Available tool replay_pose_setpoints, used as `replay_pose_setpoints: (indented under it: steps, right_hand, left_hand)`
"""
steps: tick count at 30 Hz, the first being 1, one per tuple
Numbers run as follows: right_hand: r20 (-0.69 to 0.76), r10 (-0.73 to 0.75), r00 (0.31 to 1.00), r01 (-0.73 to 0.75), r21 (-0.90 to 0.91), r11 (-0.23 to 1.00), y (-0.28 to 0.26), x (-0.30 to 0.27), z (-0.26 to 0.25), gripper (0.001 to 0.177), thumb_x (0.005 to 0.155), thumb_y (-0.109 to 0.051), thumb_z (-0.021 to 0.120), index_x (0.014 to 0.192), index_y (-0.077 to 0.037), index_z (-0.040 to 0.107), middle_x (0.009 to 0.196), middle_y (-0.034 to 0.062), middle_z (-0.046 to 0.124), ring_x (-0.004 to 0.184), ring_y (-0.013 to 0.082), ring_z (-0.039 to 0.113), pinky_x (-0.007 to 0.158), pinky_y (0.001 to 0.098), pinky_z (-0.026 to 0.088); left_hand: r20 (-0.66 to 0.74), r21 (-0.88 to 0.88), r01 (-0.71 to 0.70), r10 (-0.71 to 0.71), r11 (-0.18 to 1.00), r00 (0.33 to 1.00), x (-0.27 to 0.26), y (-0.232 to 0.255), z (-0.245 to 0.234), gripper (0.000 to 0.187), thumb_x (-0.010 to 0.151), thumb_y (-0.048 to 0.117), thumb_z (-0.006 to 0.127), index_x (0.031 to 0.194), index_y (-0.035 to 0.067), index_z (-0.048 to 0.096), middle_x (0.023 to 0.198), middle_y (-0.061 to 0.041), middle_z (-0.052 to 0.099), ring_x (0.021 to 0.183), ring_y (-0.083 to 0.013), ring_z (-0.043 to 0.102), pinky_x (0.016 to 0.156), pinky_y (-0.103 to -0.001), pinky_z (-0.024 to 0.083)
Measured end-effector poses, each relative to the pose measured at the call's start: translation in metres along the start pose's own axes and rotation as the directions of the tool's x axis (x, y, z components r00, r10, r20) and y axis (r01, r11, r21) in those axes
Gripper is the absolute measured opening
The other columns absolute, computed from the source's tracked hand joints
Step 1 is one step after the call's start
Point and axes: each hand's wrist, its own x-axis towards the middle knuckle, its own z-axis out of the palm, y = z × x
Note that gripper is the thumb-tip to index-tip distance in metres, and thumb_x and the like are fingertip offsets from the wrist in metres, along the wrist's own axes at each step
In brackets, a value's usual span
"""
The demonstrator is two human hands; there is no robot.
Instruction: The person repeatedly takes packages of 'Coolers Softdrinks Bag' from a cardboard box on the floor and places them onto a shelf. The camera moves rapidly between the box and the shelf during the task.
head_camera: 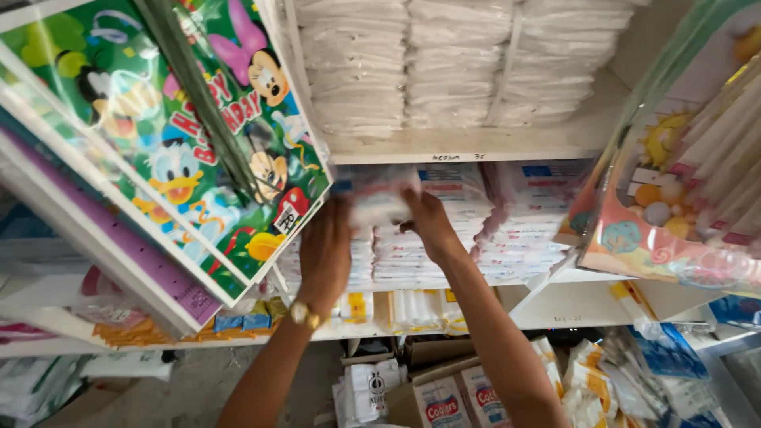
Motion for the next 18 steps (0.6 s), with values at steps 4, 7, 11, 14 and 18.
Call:
replay_pose_setpoints:
  steps: [4, 7, 11, 14, 18]
  right_hand:
    - [0.08, -0.079, 0.994, 0.106, -0.905, 0.412, -0.016, -0.026, 0.038, 0.071, 0.092, -0.043, 0.071, 0.143, 0.001, 0.049, 0.11, 0.0238, 0.073, 0.101, 0.033, 0.074, 0.088, 0.047, 0.059]
    - [0.577, -0.587, 0.568, 0.514, -0.806, -0.295, 0.0, -0.014, 0.02, 0.067, 0.09, -0.04, 0.072, 0.137, 0.005, 0.056, 0.127, 0.0276, 0.063, 0.118, 0.0449, 0.058, 0.104, 0.0553, 0.046]
    - [0.613, -0.532, 0.584, 0.622, -0.759, -0.191, 0.027, 0.024, 0.023, 0.061, 0.092, -0.036, 0.074, 0.134, 0.005, 0.056, 0.132, 0.0271, 0.063, 0.123, 0.0439, 0.058, 0.106, 0.0502, 0.044]
    - [0.612, -0.448, 0.651, 0.642, -0.76, -0.105, 0.028, 0.032, 0.041, 0.052, 0.093, -0.031, 0.075, 0.128, 0.005, 0.06, 0.13, 0.0275, 0.063, 0.119, 0.0434, 0.059, 0.106, 0.0482, 0.046]
    - [0.646, -0.596, 0.477, 0.708, -0.684, -0.174, 0.021, 0.025, 0.057, 0.057, 0.09, -0.027, 0.076, 0.13, 0.011, 0.059, 0.13, 0.0293, 0.063, 0.122, 0.0451, 0.06, 0.103, 0.05, 0.046]
  left_hand:
    - [0.064, 0.032, 0.208, -0.21, 0.977, 0.976, -0.003, -0.061, 0.04, 0.036, 0.1, 0.011, 0.058, 0.134, 0.0, 0.057, 0.13, -0.024, 0.063, 0.118, -0.0424, 0.06, 0.1, -0.051, 0.047]
    - [0.114, 0.0, 0.26, -0.258, 0.966, 0.959, -0.009, -0.068, 0.037, 0.023, 0.102, 0.011, 0.057, 0.122, 0.004, 0.065, 0.117, -0.023, 0.068, 0.108, -0.0409, 0.064, 0.094, -0.051, 0.049]
    - [0.008, -0.086, 0.159, -0.159, 0.984, 0.987, -0.003, -0.065, 0.014, 0.025, 0.101, 0.017, 0.061, 0.119, 0.002, 0.066, 0.111, -0.026, 0.068, 0.101, -0.0444, 0.063, 0.089, -0.053, 0.049]
    - [-0.047, -0.124, 0.124, -0.131, 0.984, 0.99, 0.01, -0.067, 0.013, 0.025, 0.102, 0.023, 0.064, 0.116, 0.002, 0.068, 0.105, -0.024, 0.069, 0.095, -0.0438, 0.063, 0.084, -0.052, 0.05]
    - [-0.077, -0.125, 0.041, -0.05, 0.991, 0.996, 0.0, -0.082, 0.029, 0.026, 0.101, 0.032, 0.069, 0.108, 0.007, 0.072, 0.097, -0.02, 0.071, 0.088, -0.0398, 0.066, 0.078, -0.049, 0.053]
